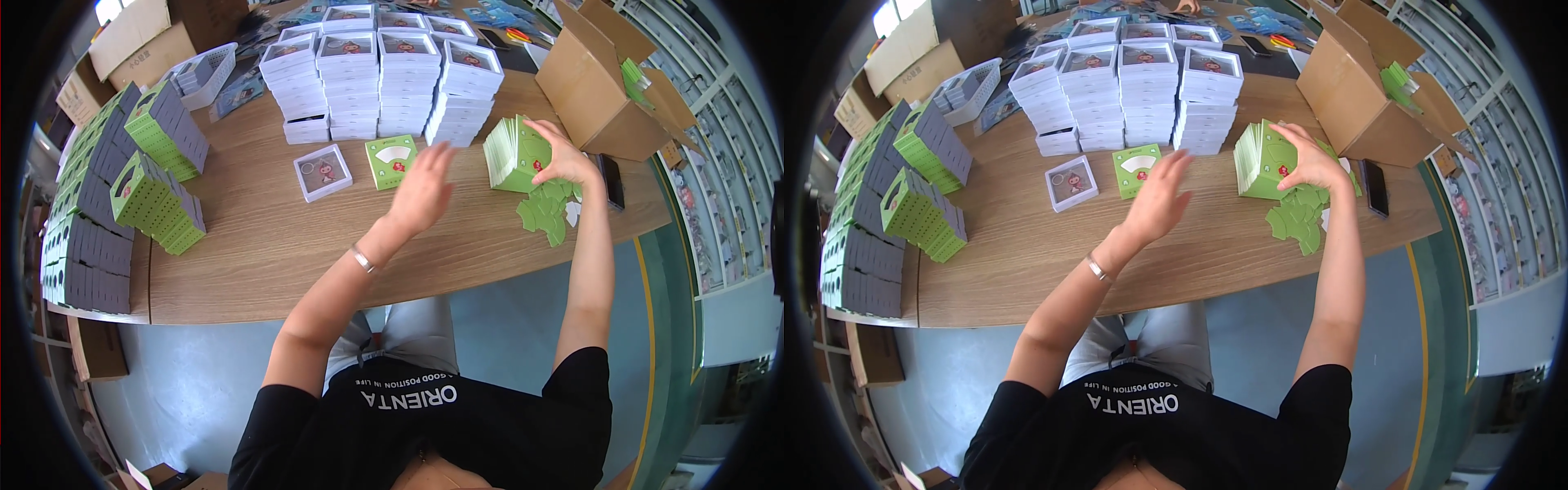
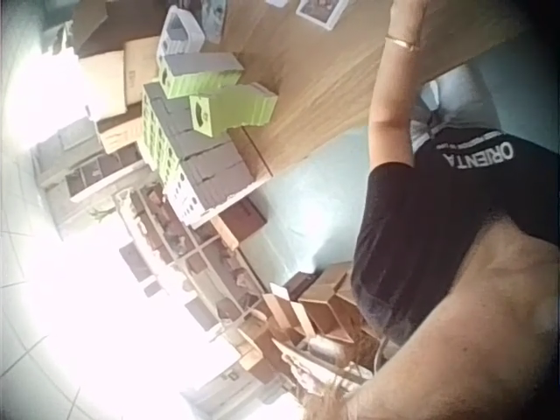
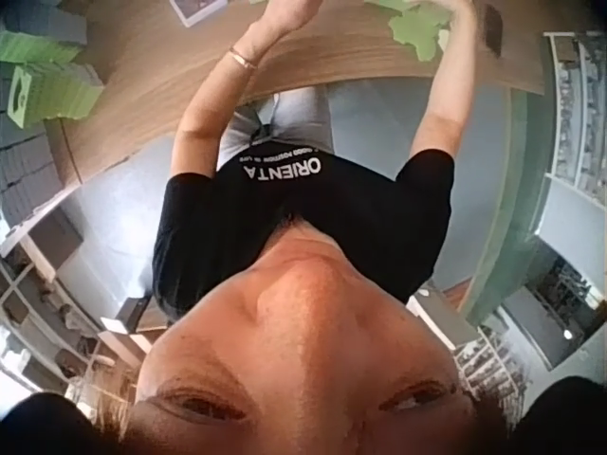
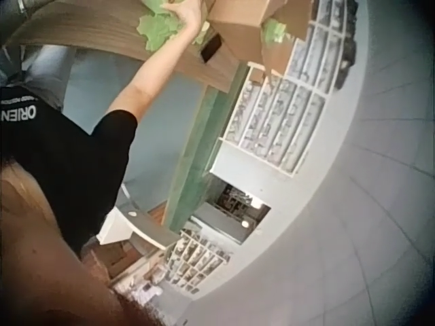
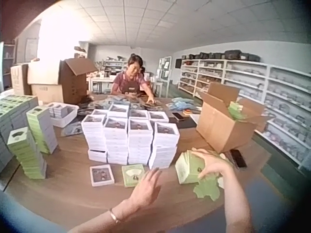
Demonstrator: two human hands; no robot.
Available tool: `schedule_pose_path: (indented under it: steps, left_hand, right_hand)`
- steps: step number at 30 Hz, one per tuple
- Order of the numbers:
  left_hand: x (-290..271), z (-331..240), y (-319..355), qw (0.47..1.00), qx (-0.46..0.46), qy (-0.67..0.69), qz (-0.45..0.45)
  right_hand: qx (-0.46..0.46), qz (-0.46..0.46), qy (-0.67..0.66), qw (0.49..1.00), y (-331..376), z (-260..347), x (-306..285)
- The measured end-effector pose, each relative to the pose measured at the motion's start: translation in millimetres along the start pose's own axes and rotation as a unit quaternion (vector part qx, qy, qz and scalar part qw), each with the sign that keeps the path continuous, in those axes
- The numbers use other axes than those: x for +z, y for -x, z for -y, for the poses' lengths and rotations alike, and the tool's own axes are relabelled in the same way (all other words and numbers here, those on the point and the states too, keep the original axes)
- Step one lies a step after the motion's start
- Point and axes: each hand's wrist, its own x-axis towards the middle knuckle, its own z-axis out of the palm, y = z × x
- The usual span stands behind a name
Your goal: The person assembles small green product boxes by hand from packaging materials at a work table, then stacks the finished boxes.
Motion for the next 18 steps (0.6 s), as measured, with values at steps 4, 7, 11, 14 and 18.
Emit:
schedule_pose_path:
  steps: [4,7,11,14,18]
  left_hand:
    - [40.6,-21.7,-64.9,0.988,0.041,0.146,0.032]
    - [64.2,-22.3,-93.5,0.978,-0.022,0.203,0.052]
    - [84.7,-16.2,-95.6,0.976,-0.069,0.198,0.055]
    - [89.9,-12.5,-94.9,0.977,-0.059,0.193,0.060]
    - [91.5,-9.6,-87.6,0.990,-0.037,-0.035,0.130]
  right_hand:
    - [-0.024,0.006,-0.001,1.000,-0.9,4.0,-2.8]
    - [-0.035,-0.011,-0.030,0.999,-1.3,4.4,-1.5]
    - [-0.037,-0.027,-0.085,0.995,-0.3,-3.0,4.5]
    - [-0.046,-0.034,-0.114,0.992,-0.1,-14.1,7.2]
    - [-0.044,-0.047,-0.050,0.997,1.2,-8.1,5.6]
